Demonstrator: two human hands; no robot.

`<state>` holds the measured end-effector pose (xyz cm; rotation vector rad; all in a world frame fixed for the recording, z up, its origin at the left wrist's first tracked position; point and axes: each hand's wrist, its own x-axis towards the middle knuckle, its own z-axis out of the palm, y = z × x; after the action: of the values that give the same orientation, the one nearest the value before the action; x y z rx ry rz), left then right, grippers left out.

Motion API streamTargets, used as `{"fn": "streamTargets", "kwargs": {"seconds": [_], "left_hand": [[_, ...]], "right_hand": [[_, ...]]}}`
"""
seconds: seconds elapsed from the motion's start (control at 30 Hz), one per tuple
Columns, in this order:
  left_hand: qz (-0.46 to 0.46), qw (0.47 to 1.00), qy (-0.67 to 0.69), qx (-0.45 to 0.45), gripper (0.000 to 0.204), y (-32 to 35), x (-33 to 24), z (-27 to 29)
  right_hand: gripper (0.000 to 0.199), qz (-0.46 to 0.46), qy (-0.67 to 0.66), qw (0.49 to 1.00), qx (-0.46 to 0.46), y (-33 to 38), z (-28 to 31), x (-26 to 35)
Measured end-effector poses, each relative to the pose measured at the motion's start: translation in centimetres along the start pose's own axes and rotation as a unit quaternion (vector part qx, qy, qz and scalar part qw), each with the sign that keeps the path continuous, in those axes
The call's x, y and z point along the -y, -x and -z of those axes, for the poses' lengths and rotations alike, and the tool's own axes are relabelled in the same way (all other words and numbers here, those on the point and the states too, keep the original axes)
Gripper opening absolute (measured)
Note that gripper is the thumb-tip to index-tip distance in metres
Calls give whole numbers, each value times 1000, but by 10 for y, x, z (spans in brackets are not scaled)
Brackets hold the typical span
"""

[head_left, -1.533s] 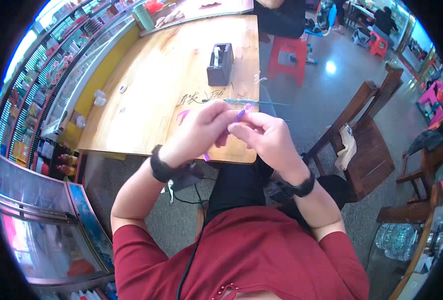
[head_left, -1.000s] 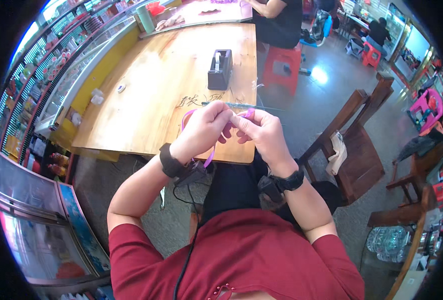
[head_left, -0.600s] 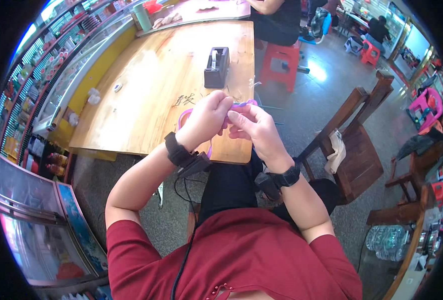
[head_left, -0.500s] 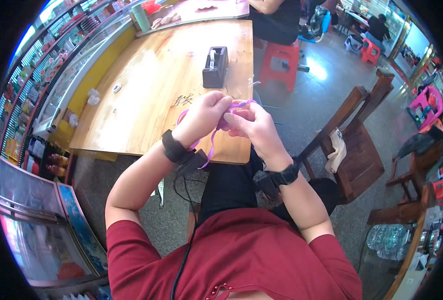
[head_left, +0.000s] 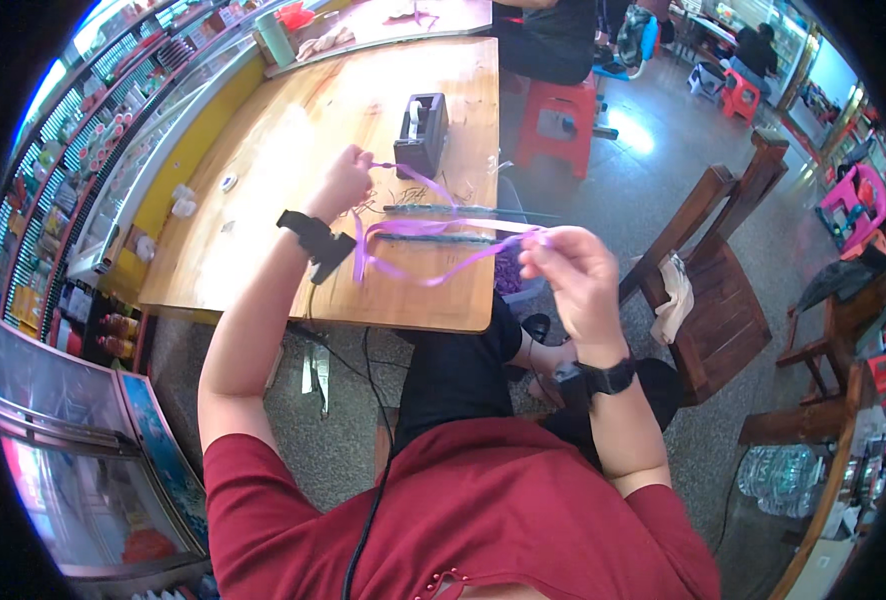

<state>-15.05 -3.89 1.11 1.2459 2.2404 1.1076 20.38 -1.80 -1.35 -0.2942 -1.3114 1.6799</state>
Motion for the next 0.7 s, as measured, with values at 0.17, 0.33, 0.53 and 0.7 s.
{"fn": "streamTargets", "kwargs": {"seconds": [0.17,0.33,0.53,0.7], "left_hand": [[20,989,-141,-42,31,-26,53,22],[108,985,-132,-9,25,-5,23,21],[-63,944,-321,-34,17,-3,35,27],[-95,928,-358,-38,23,16,20,32]], "right_hand": [[14,99,-66,993,13,6,26,18],[18,146,-78,986,33,4,42,31],[19,170,-162,971,51,3,46,43],[18,179,-148,971,53,3,50,62]]}}
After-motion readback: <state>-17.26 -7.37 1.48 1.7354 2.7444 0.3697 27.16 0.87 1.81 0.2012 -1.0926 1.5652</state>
